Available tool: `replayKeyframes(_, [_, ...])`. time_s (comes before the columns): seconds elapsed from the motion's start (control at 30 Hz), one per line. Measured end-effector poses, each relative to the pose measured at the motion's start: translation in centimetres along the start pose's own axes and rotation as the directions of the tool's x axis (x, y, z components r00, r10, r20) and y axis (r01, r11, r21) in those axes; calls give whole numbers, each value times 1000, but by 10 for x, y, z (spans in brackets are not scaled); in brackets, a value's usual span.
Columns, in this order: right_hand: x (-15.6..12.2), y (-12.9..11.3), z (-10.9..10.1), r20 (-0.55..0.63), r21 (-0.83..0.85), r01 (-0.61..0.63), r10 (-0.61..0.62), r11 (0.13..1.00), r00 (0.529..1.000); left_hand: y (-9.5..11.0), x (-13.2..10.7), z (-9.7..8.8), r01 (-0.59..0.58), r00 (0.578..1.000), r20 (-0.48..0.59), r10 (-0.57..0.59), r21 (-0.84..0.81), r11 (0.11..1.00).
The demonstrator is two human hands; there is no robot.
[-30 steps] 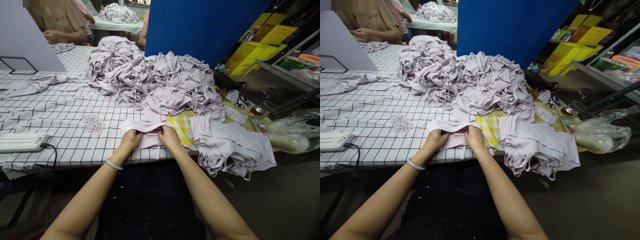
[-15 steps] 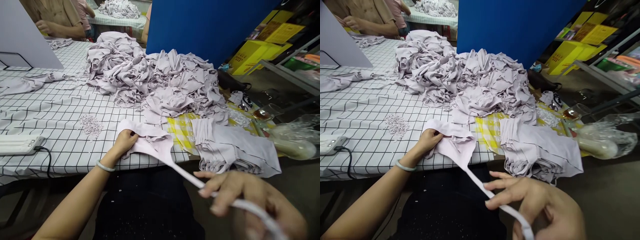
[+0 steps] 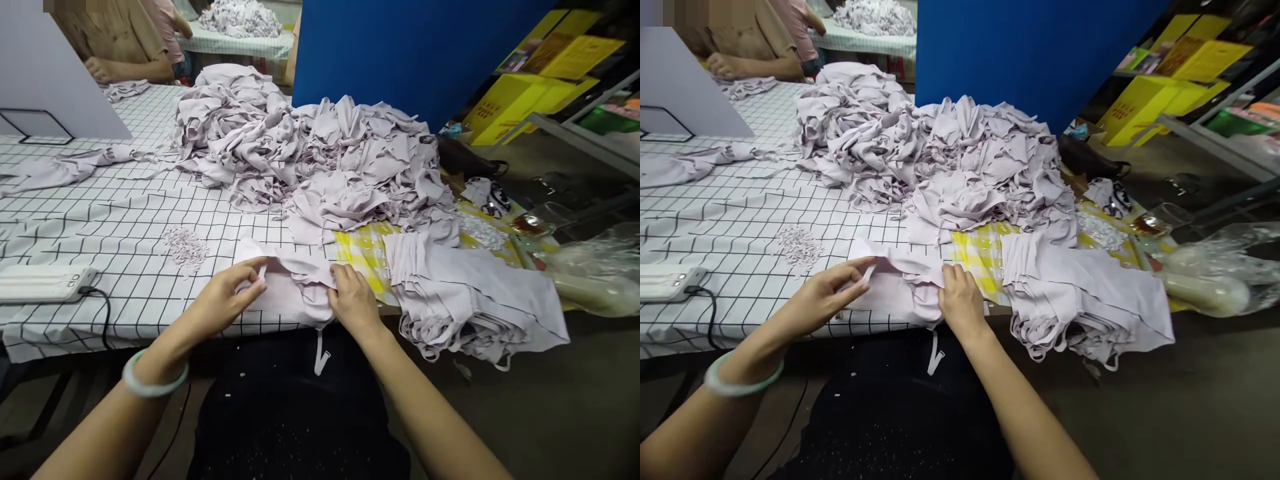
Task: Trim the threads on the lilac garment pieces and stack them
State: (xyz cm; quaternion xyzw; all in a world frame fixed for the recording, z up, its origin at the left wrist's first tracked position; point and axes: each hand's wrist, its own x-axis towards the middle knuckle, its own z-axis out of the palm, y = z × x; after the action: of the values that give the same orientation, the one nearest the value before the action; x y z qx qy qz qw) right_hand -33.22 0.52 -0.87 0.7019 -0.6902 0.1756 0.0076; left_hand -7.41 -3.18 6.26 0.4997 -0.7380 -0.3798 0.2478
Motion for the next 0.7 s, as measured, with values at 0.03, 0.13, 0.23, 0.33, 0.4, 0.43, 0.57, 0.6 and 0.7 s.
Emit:
replayKeyframes(0.03, [-3, 2, 5, -23, -48, 12, -13, 999, 1000, 3, -20, -11, -43, 994, 100, 43, 0, 999])
replayKeyframes(0.13, [-8, 8, 10, -64, -96, 12, -18, 995, 998, 6, -65, -33, -118, 875, 479, 75, 60, 991])
replayKeyframes(0.23, [0, 10, 9, -113, -40, -46, 42, 998, 993, -1, -61, -19, -182, 931, 353, 90, 235, 955])
replayKeyframes(0.33, [12, 9, 1, -193, 30, -78, 83, 996, 978, -16, -13, 15, -71, 990, -64, 129, 565, 822])
replayKeyframes(0.4, [17, 9, -7, -280, 71, -75, 92, 995, 956, -28, 19, 31, 12, 981, -154, 120, 661, 750])
replayKeyframes(0.43, [16, 10, -11, -322, 89, -76, 101, 993, 942, -34, 29, 34, 36, 974, -188, 125, 675, 737])
replayKeyframes(0.57, [0, 19, -17, -370, 104, -80, 113, 991, 922, -52, 24, 21, 23, 915, -328, 237, 627, 778])
replayKeyframes(0.6, [-5, 21, -15, -350, 92, -72, 100, 993, 931, -54, 17, 18, -9, 904, -335, 266, 608, 794])
replayKeyframes(0.7, [-13, 25, -4, -273, 57, -56, 69, 997, 959, -52, 4, 22, -104, 923, -242, 301, 594, 798])
